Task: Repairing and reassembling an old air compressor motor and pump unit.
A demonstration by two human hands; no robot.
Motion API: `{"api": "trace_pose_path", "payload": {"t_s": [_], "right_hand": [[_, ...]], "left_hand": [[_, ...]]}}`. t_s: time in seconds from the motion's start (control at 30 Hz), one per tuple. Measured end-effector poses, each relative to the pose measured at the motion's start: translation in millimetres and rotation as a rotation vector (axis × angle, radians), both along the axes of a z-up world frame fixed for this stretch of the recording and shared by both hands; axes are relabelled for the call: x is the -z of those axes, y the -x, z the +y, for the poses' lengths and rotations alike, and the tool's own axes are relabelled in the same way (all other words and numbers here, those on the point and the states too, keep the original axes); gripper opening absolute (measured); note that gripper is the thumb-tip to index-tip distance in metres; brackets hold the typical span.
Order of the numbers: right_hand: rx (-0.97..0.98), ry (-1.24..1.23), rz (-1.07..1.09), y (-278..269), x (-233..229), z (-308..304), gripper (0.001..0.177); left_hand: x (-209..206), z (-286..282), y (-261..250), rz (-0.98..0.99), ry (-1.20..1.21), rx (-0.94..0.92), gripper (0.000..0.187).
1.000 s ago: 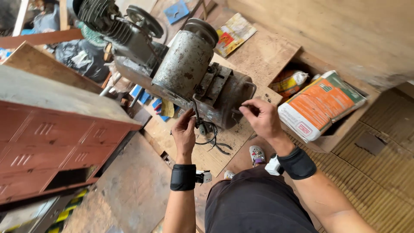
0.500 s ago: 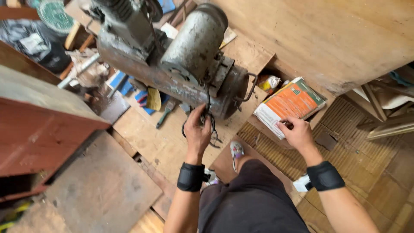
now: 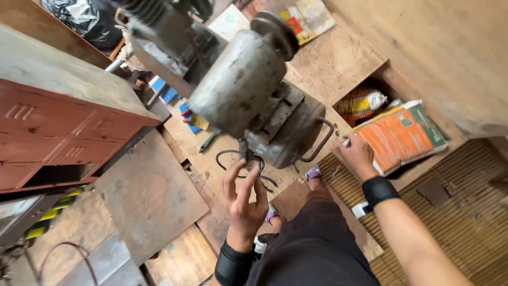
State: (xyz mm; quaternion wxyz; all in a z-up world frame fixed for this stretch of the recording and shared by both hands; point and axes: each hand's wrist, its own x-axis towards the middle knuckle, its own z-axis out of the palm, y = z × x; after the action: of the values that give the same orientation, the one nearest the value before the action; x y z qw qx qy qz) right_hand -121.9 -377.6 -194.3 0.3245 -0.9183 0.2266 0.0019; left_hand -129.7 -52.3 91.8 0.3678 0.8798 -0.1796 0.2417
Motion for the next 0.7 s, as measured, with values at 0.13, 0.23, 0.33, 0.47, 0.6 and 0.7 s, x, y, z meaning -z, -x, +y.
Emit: {"api": "trace_pose_path", "payload": {"t_s": [0.13, 0.23, 0.33, 0.47, 0.6, 0.7], "right_hand": [[-0.093, 0.035, 0.109, -30.7, 14.3, -4.8, 0.035], [-0.099, -0.030, 0.034, -38.4, 29.5, -4.5, 0.034], [-0.180, -0.034, 0.111, -42.0, 40.1, -10.3, 0.021], [-0.241, -0.054, 0.095, -46.1, 38.0, -16.3, 0.020], [-0.360, -0.002, 0.080, -49.8, 44.1, -30.0, 0.021], [-0.410, -0.001, 0.004, -51.8, 33.5, -38.7, 0.022]], "left_hand": [[-22.6, -39.1, -9.3, -0.075, -0.106, 0.045, 0.029], [-36.2, -64.9, -29.7, -0.054, -0.103, 0.131, 0.029], [-37.7, -84.8, -44.2, -0.011, -0.118, 0.123, 0.028], [-25.7, -97.8, -54.0, 0.075, -0.141, 0.096, 0.028], [-6.9, -104.9, -58.1, 0.257, -0.115, -0.006, 0.039], [3.0, -103.4, -60.8, 0.309, -0.117, -0.051, 0.048]]}}
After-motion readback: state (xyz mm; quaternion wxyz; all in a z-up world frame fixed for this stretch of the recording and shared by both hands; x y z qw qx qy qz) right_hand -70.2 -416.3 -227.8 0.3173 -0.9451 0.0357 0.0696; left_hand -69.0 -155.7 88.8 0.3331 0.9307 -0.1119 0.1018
